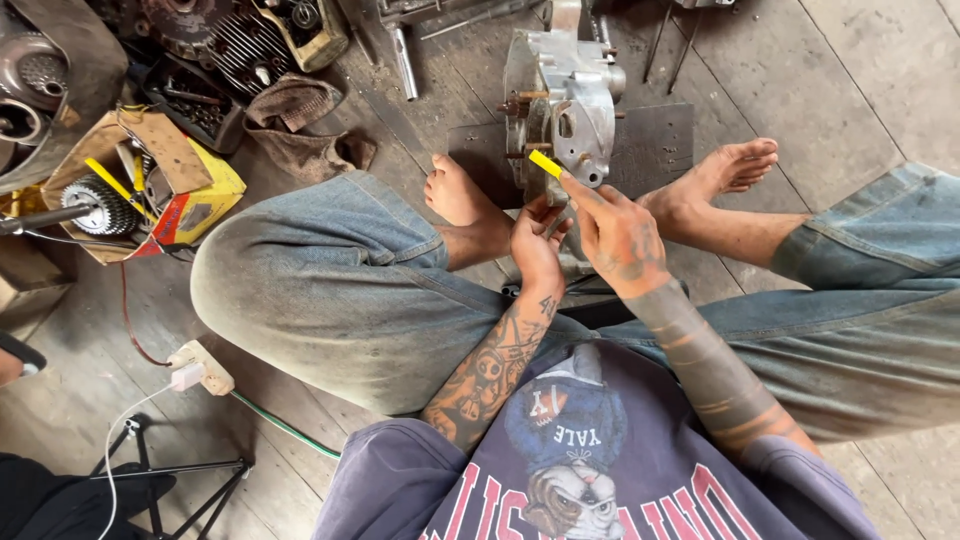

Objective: Cleaning a motorcycle engine casing using a small brush to remove dirt or debris.

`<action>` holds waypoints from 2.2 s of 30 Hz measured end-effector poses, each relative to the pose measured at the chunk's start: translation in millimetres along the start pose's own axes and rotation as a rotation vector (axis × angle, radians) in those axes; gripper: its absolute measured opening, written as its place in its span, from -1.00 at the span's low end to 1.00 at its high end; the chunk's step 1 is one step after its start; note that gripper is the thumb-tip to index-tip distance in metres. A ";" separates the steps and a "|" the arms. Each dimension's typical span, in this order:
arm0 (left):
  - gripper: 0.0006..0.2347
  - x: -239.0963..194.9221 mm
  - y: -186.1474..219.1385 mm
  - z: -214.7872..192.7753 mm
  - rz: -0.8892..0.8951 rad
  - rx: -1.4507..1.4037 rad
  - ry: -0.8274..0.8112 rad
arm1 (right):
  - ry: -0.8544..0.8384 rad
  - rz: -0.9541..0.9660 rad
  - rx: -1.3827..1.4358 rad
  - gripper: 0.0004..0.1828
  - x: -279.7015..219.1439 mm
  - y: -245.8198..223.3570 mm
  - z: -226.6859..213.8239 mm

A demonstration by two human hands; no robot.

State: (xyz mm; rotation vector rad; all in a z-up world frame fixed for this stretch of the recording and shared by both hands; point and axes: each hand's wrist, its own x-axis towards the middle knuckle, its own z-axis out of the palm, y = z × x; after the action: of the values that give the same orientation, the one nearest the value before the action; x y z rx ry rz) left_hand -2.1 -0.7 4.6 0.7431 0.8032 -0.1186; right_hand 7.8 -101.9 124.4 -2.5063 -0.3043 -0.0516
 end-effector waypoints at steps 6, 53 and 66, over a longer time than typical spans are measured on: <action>-0.67 5.9 -1.0 -5.5 -0.055 -0.004 0.036 | -0.139 0.031 0.188 -0.56 -24.2 40.8 -35.9; -0.63 14.2 3.5 -9.3 -0.061 -0.032 -0.027 | -0.488 -0.158 -0.215 -0.61 41.7 51.4 -72.2; -0.61 12.9 0.7 -19.0 -0.061 -0.018 -0.043 | -0.357 -0.150 -0.277 -0.59 -7.6 65.0 -82.0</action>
State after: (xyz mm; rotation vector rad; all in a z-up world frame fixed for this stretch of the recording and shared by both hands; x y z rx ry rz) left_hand -4.4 14.2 -12.6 0.6976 0.7847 -0.1813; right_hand 18.0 -202.2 153.5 -2.7562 -0.6707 0.3174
